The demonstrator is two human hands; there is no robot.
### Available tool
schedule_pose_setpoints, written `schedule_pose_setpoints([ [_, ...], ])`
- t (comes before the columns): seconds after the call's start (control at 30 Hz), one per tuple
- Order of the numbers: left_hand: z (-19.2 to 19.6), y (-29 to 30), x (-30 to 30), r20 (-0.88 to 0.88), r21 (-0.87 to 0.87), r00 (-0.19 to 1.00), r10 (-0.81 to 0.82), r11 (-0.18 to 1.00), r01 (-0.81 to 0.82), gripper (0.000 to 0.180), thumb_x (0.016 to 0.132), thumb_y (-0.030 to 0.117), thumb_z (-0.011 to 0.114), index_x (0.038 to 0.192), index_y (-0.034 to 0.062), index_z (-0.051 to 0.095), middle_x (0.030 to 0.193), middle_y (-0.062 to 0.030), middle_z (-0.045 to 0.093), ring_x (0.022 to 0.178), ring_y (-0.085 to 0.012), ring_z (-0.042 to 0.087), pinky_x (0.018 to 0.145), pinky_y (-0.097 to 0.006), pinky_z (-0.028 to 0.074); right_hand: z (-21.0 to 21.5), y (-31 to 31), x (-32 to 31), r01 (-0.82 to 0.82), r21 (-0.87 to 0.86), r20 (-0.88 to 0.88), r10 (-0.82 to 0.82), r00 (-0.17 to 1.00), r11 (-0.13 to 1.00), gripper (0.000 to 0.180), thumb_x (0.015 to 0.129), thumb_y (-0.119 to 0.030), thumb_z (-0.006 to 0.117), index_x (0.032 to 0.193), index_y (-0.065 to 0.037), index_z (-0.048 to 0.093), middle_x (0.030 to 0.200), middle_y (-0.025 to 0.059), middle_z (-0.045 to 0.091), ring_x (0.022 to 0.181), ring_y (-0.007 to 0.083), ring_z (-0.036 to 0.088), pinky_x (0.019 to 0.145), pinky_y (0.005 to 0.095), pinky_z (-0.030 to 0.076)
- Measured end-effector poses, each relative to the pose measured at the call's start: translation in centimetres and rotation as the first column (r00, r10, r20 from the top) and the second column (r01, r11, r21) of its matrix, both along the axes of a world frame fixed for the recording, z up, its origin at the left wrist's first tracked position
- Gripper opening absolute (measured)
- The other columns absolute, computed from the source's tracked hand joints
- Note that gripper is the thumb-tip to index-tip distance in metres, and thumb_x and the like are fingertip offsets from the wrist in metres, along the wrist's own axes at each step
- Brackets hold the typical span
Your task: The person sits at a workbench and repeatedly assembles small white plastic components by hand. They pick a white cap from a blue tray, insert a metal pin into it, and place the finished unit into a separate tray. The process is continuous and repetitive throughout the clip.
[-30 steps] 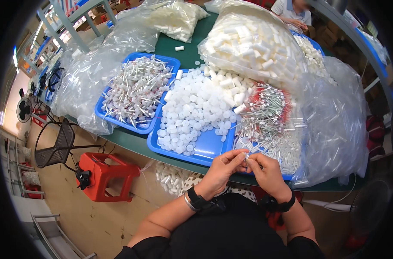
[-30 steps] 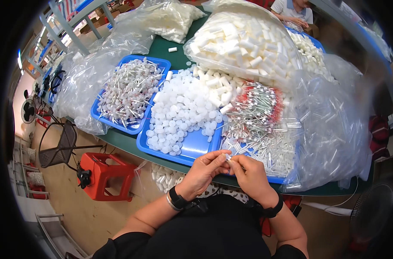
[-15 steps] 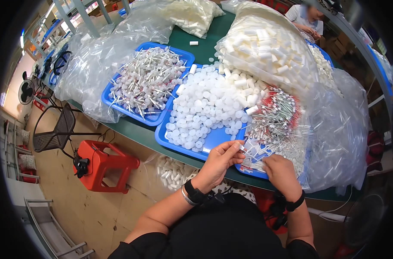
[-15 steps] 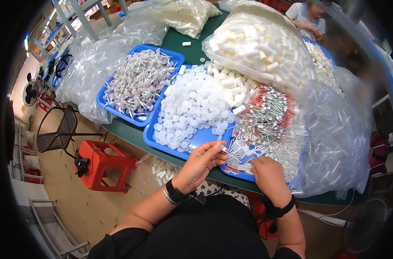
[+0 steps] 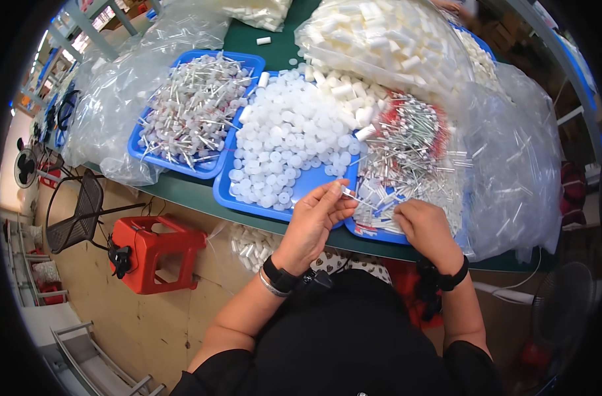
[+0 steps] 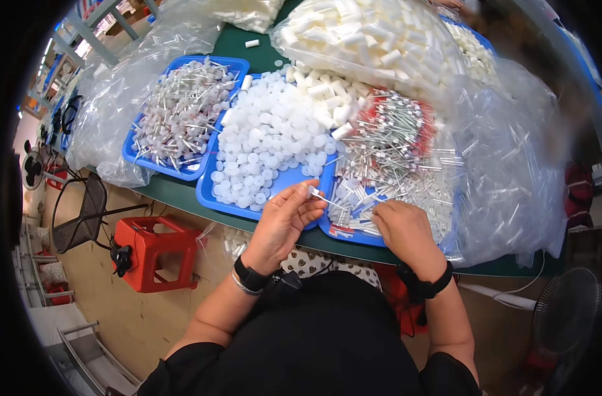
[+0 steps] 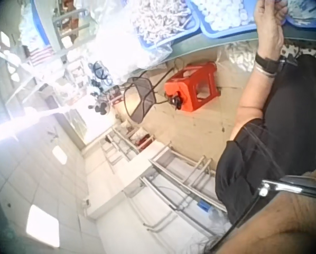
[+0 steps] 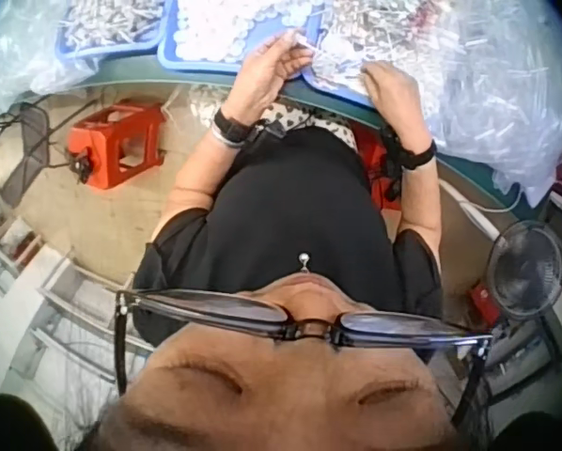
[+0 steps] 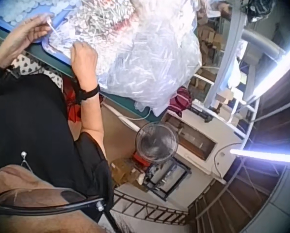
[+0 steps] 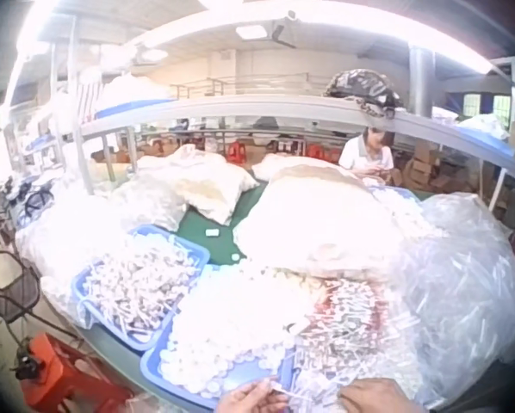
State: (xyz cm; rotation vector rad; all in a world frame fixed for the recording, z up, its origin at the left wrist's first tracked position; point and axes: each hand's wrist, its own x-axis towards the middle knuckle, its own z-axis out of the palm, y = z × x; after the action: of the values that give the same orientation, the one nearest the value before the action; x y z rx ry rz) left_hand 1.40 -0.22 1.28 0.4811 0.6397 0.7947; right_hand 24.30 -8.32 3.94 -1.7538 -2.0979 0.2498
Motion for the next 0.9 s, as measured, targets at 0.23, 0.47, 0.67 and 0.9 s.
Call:
schedule_pose_setpoints([
  [0.23,0.1,-0.4,0.4,-0.024,-0.007,1.0,-0.01,1.0,0.01,0.035,0.101,0.024,0.056,0.123,-0.0032,0.058,0.096,-0.0084,0.066,0.09,-0.0143,0.066,0.085,-0.027,0.054,0.2,1.4,0.1,0.046,0.116,0.077,-0.056,0.995,0.992,0.005,0.084,-0.007,0.064,0.088,-0.004,0.065,0.082,0.0114,0.063,0.074,0.031,0.064,0.066,0.0414,0.051],
  [0.47,-0.2,-0.4,0.7,-0.03,0.008,0.999,-0.021,1.0,0.021,0.035,0.1,0.023,0.056,0.123,-0.0035,0.058,0.096,-0.0088,0.067,0.09,-0.0145,0.067,0.083,-0.026,0.055,-2.1,3.6,-0.8,0.118,-0.024,0.134,-0.114,0.984,0.993,0.015,0.086,-0.02,0.066,0.086,-0.004,0.065,0.08,0.0127,0.063,0.073,0.0325,0.065,0.064,0.0424,0.051],
  [0.67,-0.1,-0.6,0.4,-0.054,0.0,0.999,0.003,1.0,-0.003,0.035,0.1,0.024,0.057,0.123,-0.0029,0.058,0.096,-0.0081,0.067,0.089,-0.0142,0.067,0.082,-0.026,0.056,-1.6,3.8,-1.3,0.085,-0.065,0.112,-0.078,0.991,0.994,0.017,0.084,-0.021,0.068,0.089,-0.005,0.063,0.08,0.0116,0.063,0.073,0.0328,0.065,0.064,0.0435,0.052],
  [0.9,-0.7,-0.4,0.2,-0.01,-0.017,1.0,0.015,1.0,-0.015,0.032,0.099,0.021,0.059,0.121,-0.0016,0.059,0.101,-0.0088,0.067,0.091,-0.0157,0.067,0.083,-0.027,0.056,-0.5,3.1,-0.9,-0.051,-0.071,0.059,0.056,0.997,0.996,0.016,0.08,-0.011,0.068,0.094,-0.007,0.062,0.088,0.0103,0.062,0.078,0.0325,0.065,0.067,0.043,0.051],
])
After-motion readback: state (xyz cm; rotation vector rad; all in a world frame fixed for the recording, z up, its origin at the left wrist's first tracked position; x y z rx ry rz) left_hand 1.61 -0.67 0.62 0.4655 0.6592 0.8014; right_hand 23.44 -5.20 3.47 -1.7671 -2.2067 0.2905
